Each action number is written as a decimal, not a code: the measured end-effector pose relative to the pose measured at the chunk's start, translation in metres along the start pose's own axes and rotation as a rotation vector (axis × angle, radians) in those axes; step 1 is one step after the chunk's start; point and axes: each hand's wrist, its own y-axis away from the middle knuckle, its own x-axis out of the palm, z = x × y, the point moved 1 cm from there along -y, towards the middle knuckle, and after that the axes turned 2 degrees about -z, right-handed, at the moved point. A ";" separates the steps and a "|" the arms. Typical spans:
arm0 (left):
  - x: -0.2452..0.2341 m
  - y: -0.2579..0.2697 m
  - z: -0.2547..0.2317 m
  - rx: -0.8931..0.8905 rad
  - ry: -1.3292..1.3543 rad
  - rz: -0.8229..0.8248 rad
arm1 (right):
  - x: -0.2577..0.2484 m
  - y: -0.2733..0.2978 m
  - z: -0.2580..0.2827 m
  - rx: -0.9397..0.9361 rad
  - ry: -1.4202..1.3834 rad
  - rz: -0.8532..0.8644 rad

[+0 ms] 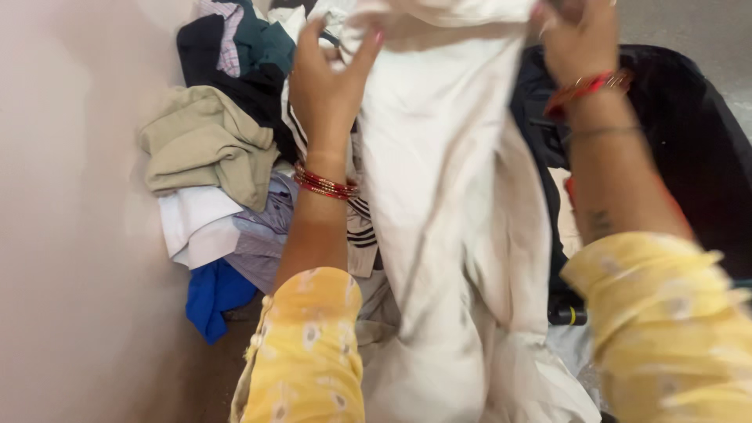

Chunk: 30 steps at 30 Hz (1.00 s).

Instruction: The person folds a white shirt and a pair of beige pants by hand on the floor and places them into an open black suitcase.

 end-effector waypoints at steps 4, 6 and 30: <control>0.036 0.071 0.114 -0.089 -0.034 0.210 | 0.014 0.129 -0.009 0.574 -0.511 0.103; 0.030 0.132 0.165 -0.161 -0.298 0.435 | 0.003 0.215 0.013 0.486 -0.523 0.302; -0.112 0.317 0.085 -0.357 0.492 1.486 | -0.152 0.404 0.155 1.084 0.375 0.733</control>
